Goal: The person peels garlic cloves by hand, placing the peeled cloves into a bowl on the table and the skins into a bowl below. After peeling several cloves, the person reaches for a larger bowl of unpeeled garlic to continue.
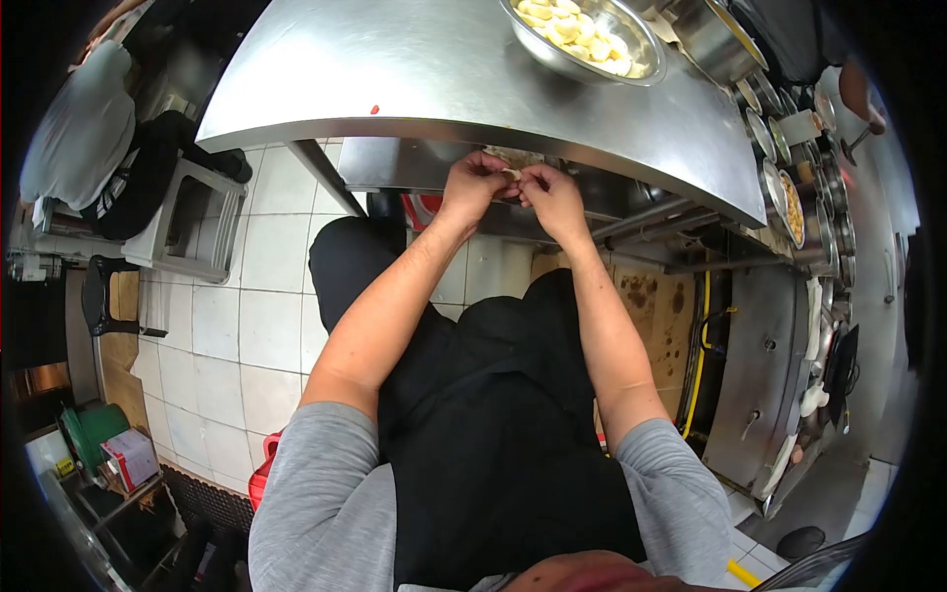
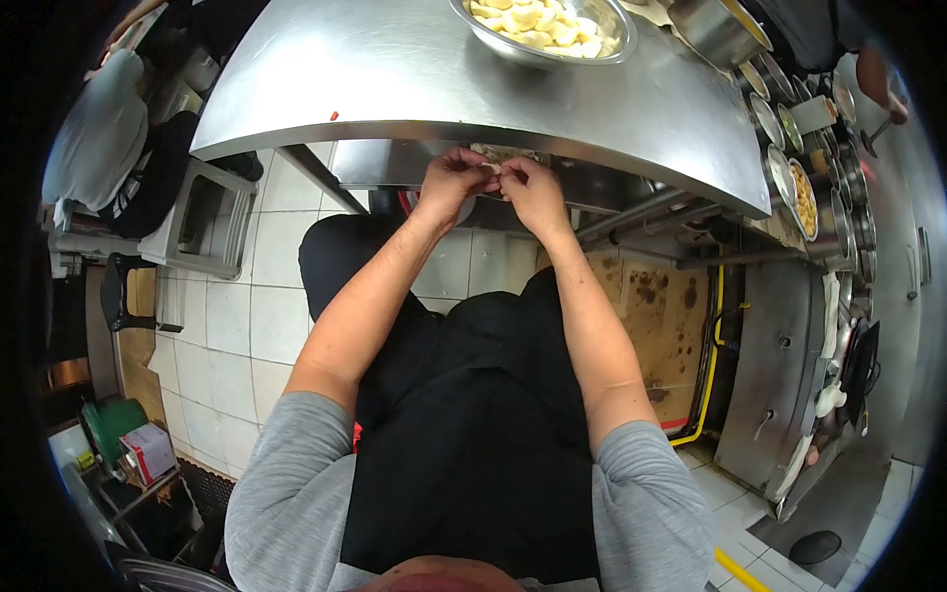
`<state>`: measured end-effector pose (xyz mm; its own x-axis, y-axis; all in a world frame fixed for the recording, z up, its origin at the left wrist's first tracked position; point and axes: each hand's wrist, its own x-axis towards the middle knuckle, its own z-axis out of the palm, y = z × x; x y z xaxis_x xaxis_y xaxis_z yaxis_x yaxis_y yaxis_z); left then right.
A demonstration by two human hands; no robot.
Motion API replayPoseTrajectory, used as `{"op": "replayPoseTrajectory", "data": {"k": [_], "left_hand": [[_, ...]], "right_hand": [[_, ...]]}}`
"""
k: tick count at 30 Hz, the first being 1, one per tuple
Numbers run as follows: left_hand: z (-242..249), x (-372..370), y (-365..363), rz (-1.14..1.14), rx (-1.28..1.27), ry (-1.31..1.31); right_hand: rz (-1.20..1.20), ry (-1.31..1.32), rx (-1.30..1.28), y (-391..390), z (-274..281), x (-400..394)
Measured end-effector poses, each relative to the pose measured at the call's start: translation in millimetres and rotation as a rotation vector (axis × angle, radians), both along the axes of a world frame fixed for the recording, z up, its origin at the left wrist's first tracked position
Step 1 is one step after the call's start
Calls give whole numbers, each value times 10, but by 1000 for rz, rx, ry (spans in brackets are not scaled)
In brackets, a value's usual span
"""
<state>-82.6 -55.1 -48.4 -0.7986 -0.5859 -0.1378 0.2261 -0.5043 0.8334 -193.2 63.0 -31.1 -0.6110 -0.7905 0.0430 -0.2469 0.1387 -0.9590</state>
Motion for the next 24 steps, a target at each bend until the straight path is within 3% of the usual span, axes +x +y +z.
{"op": "replayPoseTrajectory", "data": {"k": [6, 16, 20, 24], "left_hand": [[-31, -12, -9, 43, -18, -7], [17, -18, -18, 12, -30, -38], [10, -20, -2, 37, -57, -53], [4, -14, 11, 51, 83, 4]], "right_hand": [[-92, -13, 18, 9, 2, 5], [-18, -29, -10, -12, -43, -57], [-112, -19, 12, -30, -114, -105], [-236, 62, 60, -101, -139, -114]]}}
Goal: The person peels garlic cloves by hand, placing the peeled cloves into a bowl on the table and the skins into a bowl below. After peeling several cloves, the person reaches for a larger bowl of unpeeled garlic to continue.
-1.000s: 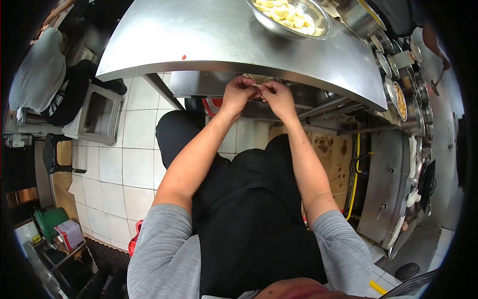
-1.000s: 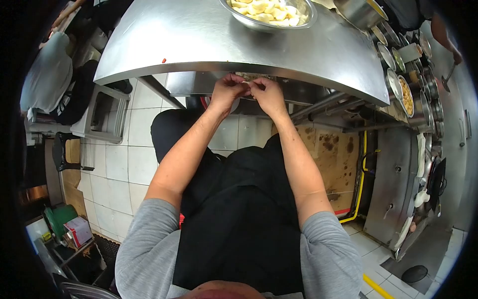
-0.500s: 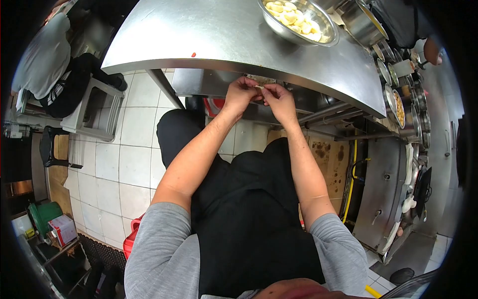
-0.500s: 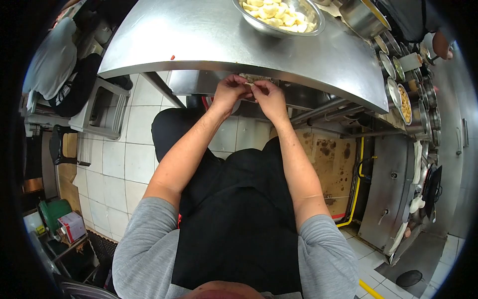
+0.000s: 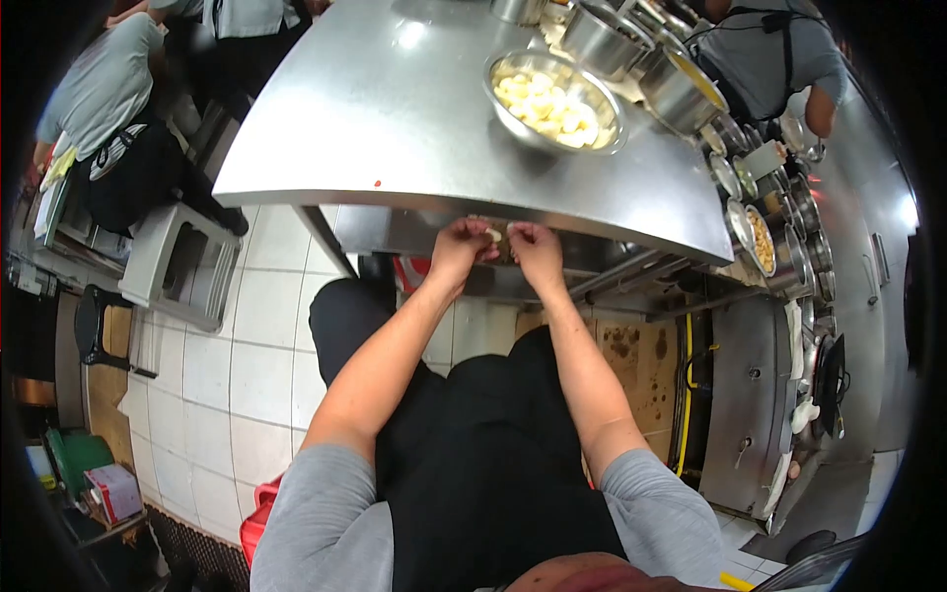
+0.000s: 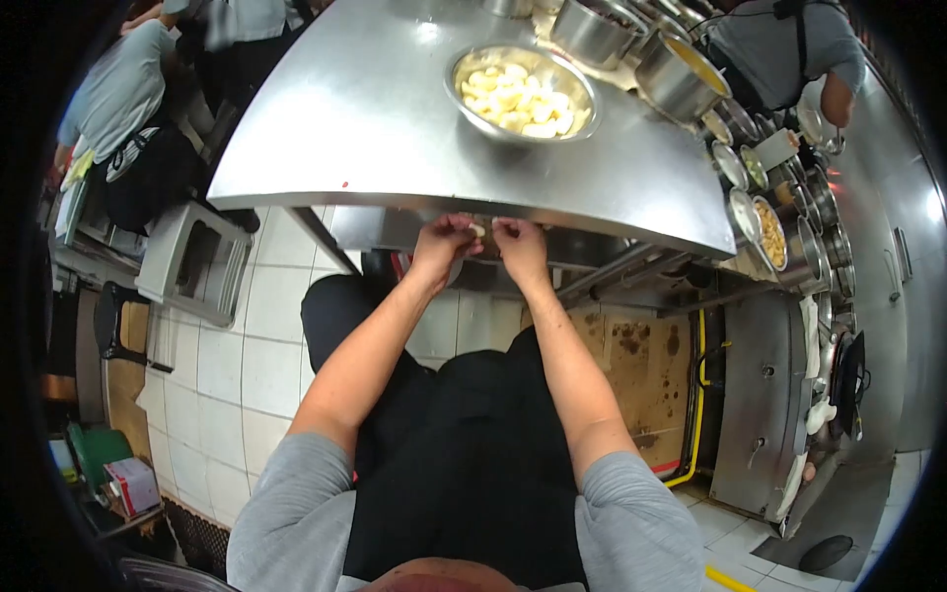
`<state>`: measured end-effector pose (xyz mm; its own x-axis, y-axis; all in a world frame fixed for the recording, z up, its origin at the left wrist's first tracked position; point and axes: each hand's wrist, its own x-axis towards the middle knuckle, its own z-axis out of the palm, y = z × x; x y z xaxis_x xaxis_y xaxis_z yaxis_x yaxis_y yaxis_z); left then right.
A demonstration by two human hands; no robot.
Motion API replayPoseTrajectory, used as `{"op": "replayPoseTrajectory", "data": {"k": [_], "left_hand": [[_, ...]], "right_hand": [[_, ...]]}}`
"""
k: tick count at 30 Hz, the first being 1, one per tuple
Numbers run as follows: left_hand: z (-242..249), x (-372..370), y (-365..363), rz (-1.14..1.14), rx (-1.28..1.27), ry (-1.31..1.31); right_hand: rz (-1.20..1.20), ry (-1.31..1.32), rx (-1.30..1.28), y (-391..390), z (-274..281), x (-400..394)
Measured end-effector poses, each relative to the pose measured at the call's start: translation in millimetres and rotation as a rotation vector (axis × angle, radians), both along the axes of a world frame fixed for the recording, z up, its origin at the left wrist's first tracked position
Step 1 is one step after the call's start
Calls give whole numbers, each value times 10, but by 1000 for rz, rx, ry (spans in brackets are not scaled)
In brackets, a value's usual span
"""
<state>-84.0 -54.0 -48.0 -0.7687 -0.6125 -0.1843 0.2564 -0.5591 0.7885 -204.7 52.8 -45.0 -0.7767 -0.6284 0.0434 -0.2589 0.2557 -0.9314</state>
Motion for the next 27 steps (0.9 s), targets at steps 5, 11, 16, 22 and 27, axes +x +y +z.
{"op": "replayPoseTrajectory", "data": {"k": [5, 11, 16, 22, 27], "left_hand": [[38, 24, -13, -10, -23, -15], [14, 51, -30, -25, -63, -60], [41, 49, -42, -64, 14, -10], [-141, -43, -61, 33, -46, 50], [-16, -12, 5, 62, -255, -29]], "right_hand": [[223, 311, 27, -68, -174, -99], [320, -78, 95, 15, 204, 75], [369, -37, 36, 22, 165, 47], [314, -246, -164, 17, 145, 68], [124, 399, 117, -9, -54, -34]]}}
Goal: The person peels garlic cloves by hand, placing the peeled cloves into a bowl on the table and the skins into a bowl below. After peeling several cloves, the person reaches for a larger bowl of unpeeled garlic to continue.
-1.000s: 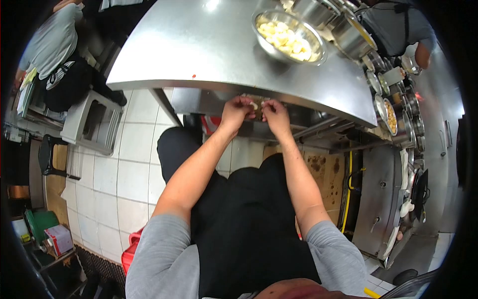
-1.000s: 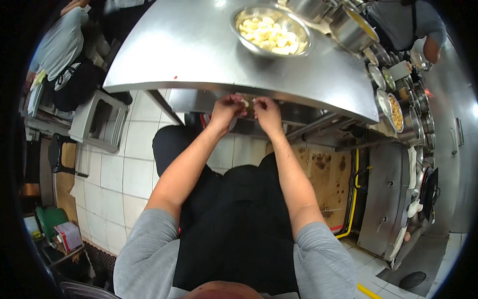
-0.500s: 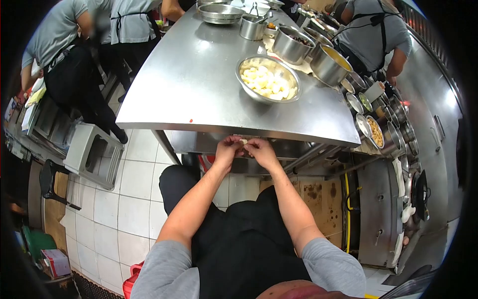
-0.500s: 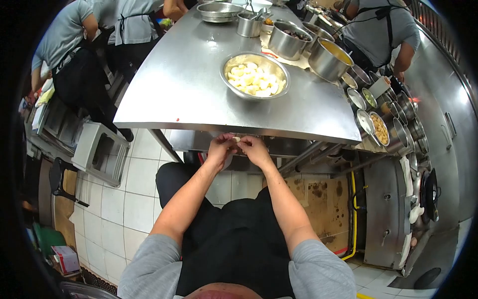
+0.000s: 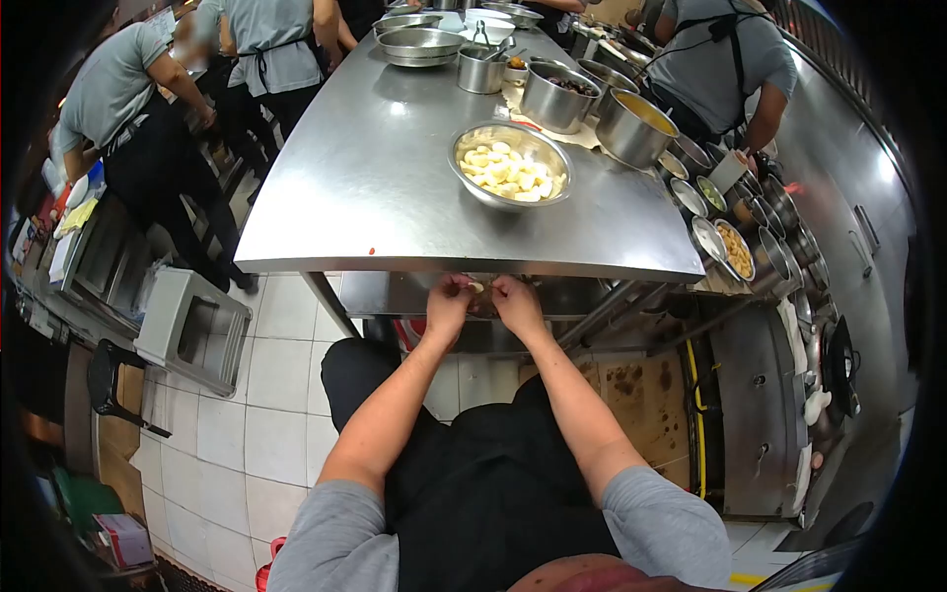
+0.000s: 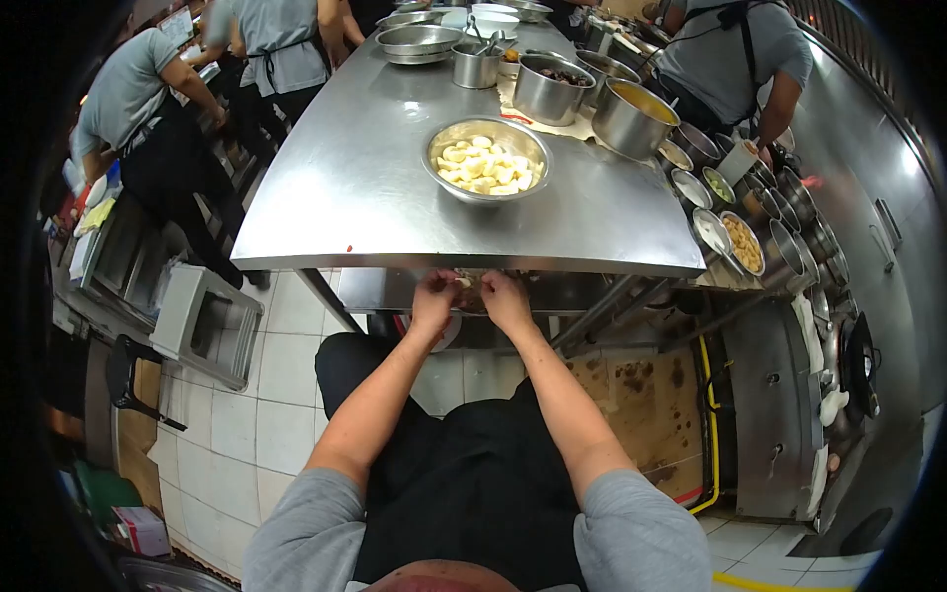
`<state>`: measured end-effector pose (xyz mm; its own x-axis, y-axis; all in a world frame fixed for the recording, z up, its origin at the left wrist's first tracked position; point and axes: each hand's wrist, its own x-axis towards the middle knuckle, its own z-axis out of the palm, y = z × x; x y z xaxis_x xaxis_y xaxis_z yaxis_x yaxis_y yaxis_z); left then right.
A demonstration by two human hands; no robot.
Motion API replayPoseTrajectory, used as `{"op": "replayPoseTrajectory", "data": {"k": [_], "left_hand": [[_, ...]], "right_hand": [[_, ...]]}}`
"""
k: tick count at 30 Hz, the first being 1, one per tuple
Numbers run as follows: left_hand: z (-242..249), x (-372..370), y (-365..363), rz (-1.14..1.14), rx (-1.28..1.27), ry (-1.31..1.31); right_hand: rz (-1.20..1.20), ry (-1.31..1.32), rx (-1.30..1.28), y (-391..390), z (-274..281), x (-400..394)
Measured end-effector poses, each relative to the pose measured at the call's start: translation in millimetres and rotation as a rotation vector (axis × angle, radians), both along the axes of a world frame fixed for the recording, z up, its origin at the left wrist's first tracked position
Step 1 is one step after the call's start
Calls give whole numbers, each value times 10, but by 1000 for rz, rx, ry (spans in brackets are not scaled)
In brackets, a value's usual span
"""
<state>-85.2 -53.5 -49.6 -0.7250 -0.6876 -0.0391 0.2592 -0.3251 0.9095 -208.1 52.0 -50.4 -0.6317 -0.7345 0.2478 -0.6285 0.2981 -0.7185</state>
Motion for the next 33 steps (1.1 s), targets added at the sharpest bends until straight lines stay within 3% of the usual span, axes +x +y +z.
{"op": "replayPoseTrajectory", "data": {"k": [4, 6, 8, 11, 14, 15, 18, 21, 22, 26, 27, 29, 31, 32, 33], "left_hand": [[62, 44, 52, -47, -231, -68], [148, 109, 118, -92, -321, -103], [307, 203, 211, -142, -479, -132], [278, 218, 286, -106, -600, -121], [270, 243, 349, -171, -570, -120], [241, 242, 358, -198, -554, -108], [388, 287, 455, -220, -462, -59], [736, 332, 601, -186, -529, 101], [920, 357, 622, -188, -534, 98], [1872, 351, 558, 50, -851, 343], [2113, 283, 462, 214, -1077, 376], [2525, 173, 236, 394, -1282, 352], [2680, -3, -106, 503, -1410, 163], [2624, -79, -297, 461, -1387, 147], [2656, -52, -294, 361, -1208, 92]], "right_hand": [[-89, 126, -129, 176, -15, 210], [-103, -116, -244, 348, 18, 353], [-2, -73, -200, 648, -197, 336], [-159, -238, -126, 1074, -598, 471], [-203, -207, 68, 1630, -1220, 586], [-149, -166, 279, 1831, -1408, 635], [-3, -1, 279, 1871, -1480, 707], [-14, -97, 194, 1737, -1537, 761], [-8, -137, 274, 1715, -1534, 753], [-28, -256, 329, 1641, -1489, 711], [-26, -260, 331, 1636, -1488, 710], [-55, -258, 347, 1620, -1504, 697], [-50, -256, 305, 1611, -1596, 694], [-52, -252, 266, 1644, -1639, 689], [-87, -259, 259, 1680, -1677, 691]]}}
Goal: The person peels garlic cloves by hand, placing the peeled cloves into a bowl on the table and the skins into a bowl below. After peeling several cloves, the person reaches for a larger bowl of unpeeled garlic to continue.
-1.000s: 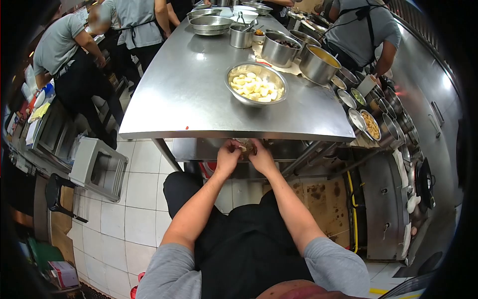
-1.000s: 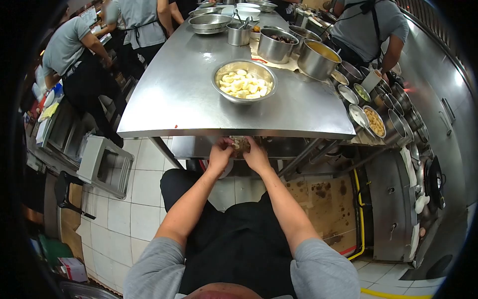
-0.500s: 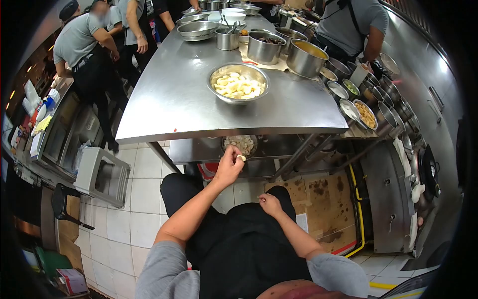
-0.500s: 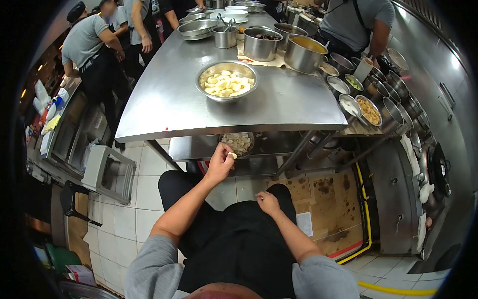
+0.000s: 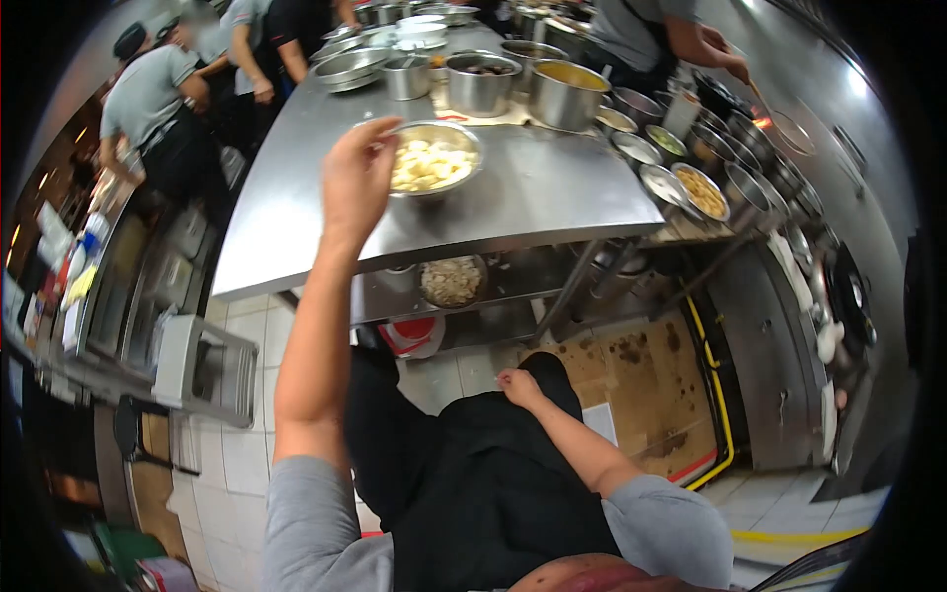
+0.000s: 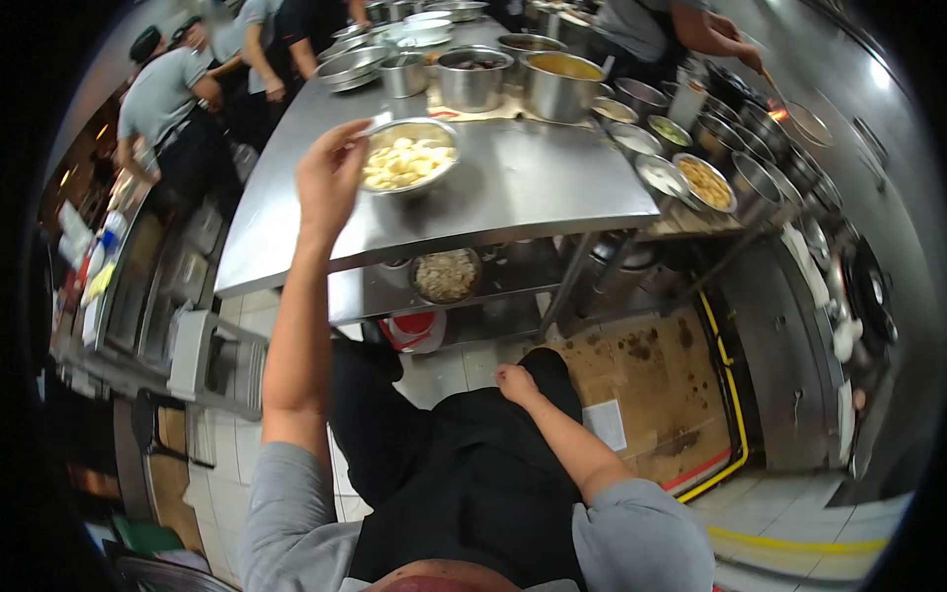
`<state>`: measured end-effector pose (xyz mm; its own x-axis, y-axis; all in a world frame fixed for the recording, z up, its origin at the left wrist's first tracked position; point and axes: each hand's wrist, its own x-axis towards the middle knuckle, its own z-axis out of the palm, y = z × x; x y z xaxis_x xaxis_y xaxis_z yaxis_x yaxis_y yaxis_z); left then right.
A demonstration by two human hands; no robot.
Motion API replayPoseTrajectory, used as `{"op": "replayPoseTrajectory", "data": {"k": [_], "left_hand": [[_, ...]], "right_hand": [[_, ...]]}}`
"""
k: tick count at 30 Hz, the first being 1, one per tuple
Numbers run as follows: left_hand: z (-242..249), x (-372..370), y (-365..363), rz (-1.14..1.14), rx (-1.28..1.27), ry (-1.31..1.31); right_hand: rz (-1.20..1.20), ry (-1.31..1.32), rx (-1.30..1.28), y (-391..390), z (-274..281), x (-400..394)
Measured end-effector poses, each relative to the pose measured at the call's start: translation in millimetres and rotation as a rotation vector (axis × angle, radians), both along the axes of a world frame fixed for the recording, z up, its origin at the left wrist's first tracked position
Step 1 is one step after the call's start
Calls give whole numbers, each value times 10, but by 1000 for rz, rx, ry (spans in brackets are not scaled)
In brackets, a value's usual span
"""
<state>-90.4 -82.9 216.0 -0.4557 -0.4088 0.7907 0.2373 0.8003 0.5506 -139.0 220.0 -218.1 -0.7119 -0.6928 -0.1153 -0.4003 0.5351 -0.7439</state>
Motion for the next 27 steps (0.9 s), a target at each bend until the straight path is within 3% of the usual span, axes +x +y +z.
{"op": "replayPoseTrajectory", "data": {"k": [4, 6, 8, 10, 11, 13, 15, 17, 18, 20, 22, 24, 25, 27], "left_hand": [[-145, 330, 500, -140, 173, 21], [-379, 496, 758, -418, 306, -190], [-589, 504, 806, -660, -20, -481], [-910, 438, 746, -836, -29, -894], [-1227, 370, 645, -811, -38, -924], [-1934, 260, 405, -698, -8, -994], [-2344, 330, 292, -597, 54, -1040], [-2506, 379, 248, -372, -263, -1220], [-2514, 392, 252, -373, -244, -1222], [-2412, 391, 244, -526, 111, -1059], [-2424, 426, 225, -486, 124, -1068], [-2535, 453, 192, -446, -69, -1100], [-2569, 451, 180, -438, -47, -1094], [-2620, 426, 183, -498, -7, -1064]], "right_hand": [[38, -46, 0, 20, 77, 1], [33, -24, -83, 16, 77, 0], [-23, -101, -92, -5, 152, -44], [-82, -71, -208, -77, 275, -102], [-78, -18, -317, -117, 307, -173], [-106, -268, -508, -216, 502, -305], [-153, -292, -494, -338, 813, -391], [-163, -261, -465, -440, 1032, -457], [-168, -183, -400, -480, 1107, -485], [-152, -77, -339, -557, 1182, -581], [-124, 30, -279, -681, 1317, -627], [-193, 217, -300, -829, 1469, -643], [-160, 220, -437, -930, 1471, -666], [-65, 284, -361, -1083, 1606, -699]]}}
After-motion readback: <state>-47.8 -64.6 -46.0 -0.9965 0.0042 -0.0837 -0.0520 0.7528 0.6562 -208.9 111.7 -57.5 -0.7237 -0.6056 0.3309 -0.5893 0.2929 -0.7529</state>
